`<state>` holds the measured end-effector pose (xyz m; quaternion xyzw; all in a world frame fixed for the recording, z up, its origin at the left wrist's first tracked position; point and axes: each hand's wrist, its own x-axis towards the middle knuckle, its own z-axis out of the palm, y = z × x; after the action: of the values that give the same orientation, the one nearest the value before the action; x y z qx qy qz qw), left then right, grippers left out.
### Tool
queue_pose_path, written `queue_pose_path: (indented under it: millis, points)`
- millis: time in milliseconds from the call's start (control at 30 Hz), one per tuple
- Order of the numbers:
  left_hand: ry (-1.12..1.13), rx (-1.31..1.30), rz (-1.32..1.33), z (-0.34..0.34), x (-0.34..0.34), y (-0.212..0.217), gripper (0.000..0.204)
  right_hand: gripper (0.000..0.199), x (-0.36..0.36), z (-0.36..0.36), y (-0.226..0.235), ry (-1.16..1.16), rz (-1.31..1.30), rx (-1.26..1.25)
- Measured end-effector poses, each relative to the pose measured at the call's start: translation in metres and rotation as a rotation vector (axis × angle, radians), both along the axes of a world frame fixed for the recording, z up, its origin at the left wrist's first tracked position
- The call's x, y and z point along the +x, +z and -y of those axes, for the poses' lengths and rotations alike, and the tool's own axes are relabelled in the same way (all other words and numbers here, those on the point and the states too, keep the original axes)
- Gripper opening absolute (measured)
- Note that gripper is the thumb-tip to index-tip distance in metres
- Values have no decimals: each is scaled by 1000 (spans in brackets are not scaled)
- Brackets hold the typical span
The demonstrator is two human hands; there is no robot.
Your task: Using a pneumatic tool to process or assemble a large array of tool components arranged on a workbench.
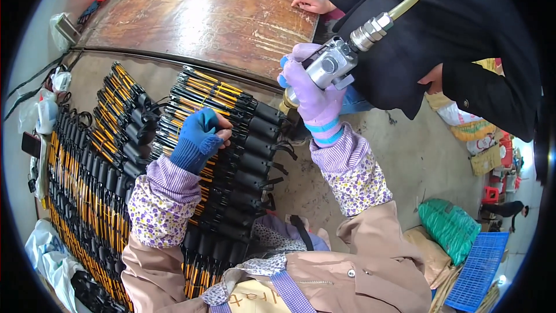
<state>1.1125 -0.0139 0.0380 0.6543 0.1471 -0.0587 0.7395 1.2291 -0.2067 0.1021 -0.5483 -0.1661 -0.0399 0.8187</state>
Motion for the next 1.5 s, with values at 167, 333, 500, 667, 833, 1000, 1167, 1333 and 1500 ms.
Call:
queue_pose_path:
  millis: [167,333,500,667,833,1000,1167,1333,1500]
  points:
    - [-13,-12,19,7,16,-4,14,24,9,-9,-15,-41,14,-67]
    - [-45,-18,43,16,25,-12,13,25,9,-3,-26,-33,70,-126]
    - [-89,256,299,30,59,-32,14,25,8,-9,-29,-45,74,-210]
    - [-120,564,376,41,84,-41,15,22,12,-14,-36,-100,379,-297]
    - [-124,554,355,38,84,-37,16,22,4,-15,-32,-112,187,-278]
    - [-129,605,336,39,83,-34,15,22,3,-14,-40,-73,174,-303]
    - [-136,580,295,40,84,-42,15,22,4,-13,-48,-81,294,-392]
    - [-97,513,370,38,84,-54,14,22,0,-20,-49,-65,328,-323]
    - [-130,608,317,41,83,-35,14,24,7,-15,-57,-66,319,-321]
